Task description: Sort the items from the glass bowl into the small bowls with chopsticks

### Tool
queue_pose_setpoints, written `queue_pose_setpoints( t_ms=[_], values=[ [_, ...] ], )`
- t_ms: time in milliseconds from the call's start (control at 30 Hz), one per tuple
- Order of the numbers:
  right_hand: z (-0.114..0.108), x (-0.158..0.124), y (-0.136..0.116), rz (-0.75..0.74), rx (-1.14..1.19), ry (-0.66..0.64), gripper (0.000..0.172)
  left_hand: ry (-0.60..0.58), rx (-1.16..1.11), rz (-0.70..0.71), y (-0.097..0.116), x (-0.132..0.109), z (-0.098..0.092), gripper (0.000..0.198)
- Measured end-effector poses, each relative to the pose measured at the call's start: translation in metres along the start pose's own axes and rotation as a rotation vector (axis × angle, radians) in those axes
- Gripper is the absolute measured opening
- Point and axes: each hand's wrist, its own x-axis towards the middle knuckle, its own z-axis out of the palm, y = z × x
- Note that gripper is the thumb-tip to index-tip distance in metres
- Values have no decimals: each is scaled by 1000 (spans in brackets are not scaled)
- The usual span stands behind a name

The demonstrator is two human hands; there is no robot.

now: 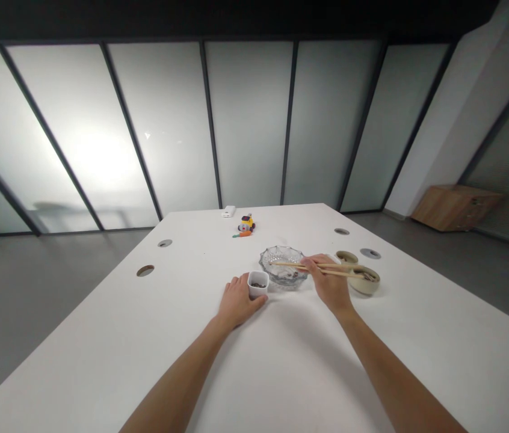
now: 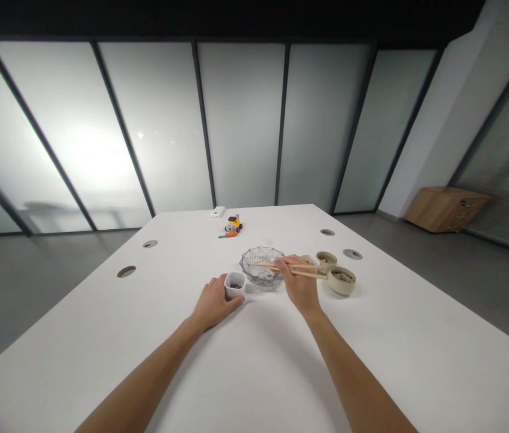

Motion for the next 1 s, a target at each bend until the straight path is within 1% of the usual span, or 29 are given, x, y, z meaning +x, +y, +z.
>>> queue_pose_setpoints(
  t_ms=[67,167,300,433,600,800,1000],
  values=[
    [3,-1,-9,13,53,-18,42,-1,2,1,0,0,0,50],
    [2,-1,-15,-23,33,-35,45,3,8,-3,0,0,0,51],
    [-6,3,-5,-110,-113,-52,51,1,7,-7,0,-1,0,49],
    [-12,6,7,-162,-166,-157,53,-6,0,-10,1,0,-1,49],
    [-10,6,15,-139,-170,-222,51,-5,2,-10,1,0,-2,49],
    [-9,4,19,-69,-124,-278,44,0,-1,1,1,-1,-2,49],
    [-10,4,16,-73,-123,-253,46,9,2,2,0,0,0,49]
  ],
)
